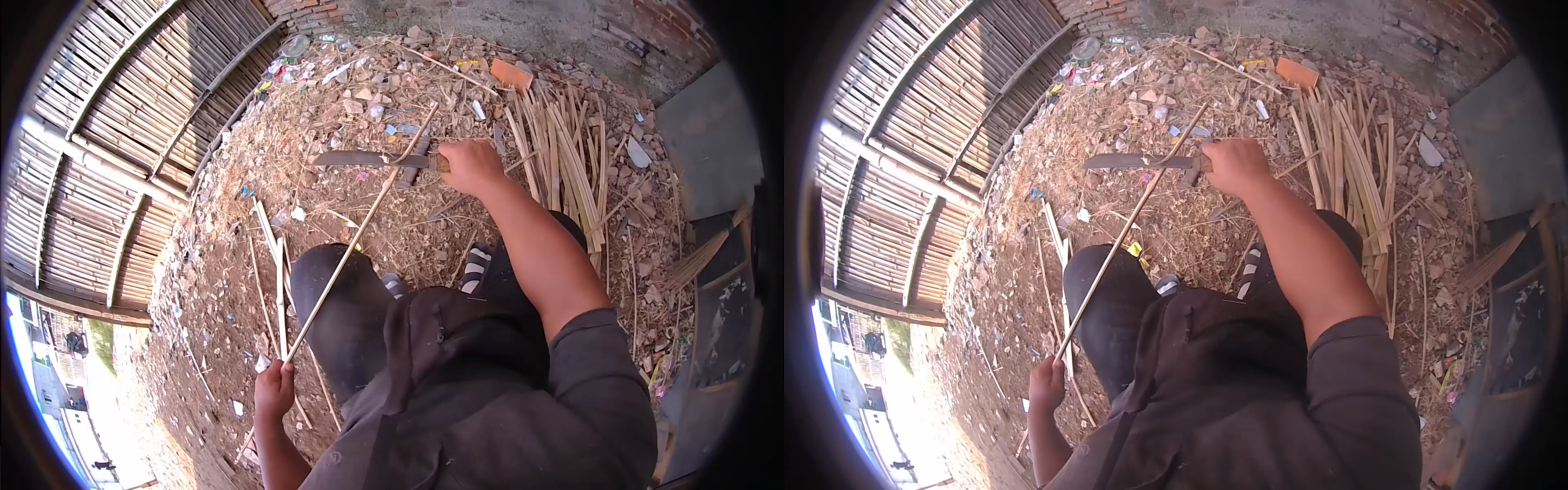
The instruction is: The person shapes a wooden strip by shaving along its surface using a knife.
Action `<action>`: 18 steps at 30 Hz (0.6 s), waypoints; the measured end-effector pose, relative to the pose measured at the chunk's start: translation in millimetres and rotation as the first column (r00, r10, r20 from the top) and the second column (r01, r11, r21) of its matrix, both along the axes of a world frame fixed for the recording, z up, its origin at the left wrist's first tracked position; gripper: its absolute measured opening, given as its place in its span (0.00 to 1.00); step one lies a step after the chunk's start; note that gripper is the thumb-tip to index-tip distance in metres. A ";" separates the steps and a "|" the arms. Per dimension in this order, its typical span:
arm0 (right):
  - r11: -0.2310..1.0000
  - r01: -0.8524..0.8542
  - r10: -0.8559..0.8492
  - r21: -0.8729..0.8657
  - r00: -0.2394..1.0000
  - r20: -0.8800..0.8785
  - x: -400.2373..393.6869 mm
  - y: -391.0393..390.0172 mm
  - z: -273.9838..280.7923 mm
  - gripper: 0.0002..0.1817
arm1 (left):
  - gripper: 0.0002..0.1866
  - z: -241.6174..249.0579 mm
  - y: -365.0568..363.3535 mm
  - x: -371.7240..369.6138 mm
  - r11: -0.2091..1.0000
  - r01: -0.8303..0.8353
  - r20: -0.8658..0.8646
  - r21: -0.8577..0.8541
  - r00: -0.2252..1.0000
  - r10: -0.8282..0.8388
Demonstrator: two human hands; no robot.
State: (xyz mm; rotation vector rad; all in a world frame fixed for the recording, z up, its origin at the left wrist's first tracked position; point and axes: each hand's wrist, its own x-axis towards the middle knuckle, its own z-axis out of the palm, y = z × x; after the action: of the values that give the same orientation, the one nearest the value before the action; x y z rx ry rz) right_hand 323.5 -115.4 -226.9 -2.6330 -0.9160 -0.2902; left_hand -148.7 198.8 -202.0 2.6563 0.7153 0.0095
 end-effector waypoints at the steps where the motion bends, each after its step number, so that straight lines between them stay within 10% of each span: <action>1: 0.998 -0.003 0.011 0.058 0.990 -0.140 0.6 0.5 -1.9 0.10 | 0.24 -3.7 1.9 -1.8 1.000 0.010 0.008 0.002 1.000 -0.010; 3: 0.986 0.014 0.055 0.166 0.912 -0.406 1.6 0.8 -6.1 0.10 | 0.24 -10.1 2.7 -5.5 1.000 0.030 0.024 0.000 0.999 -0.030; 13: 0.937 -0.349 0.341 0.009 0.921 0.191 -22.3 11.2 5.1 0.12 | 0.22 -19.9 4.2 -7.1 0.999 0.039 0.030 -0.019 0.999 -0.039; 18: 0.998 -0.006 0.006 0.059 1.000 0.009 6.6 -2.3 -10.8 0.11 | 0.17 1.4 1.0 -17.9 1.000 0.016 0.011 0.019 1.000 -0.016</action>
State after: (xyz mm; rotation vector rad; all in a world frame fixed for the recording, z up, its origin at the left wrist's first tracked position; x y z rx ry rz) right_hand 330.1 -117.7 -237.7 -2.5764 -0.9041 -0.3230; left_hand -166.6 199.8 -200.6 2.6780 0.6942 0.0270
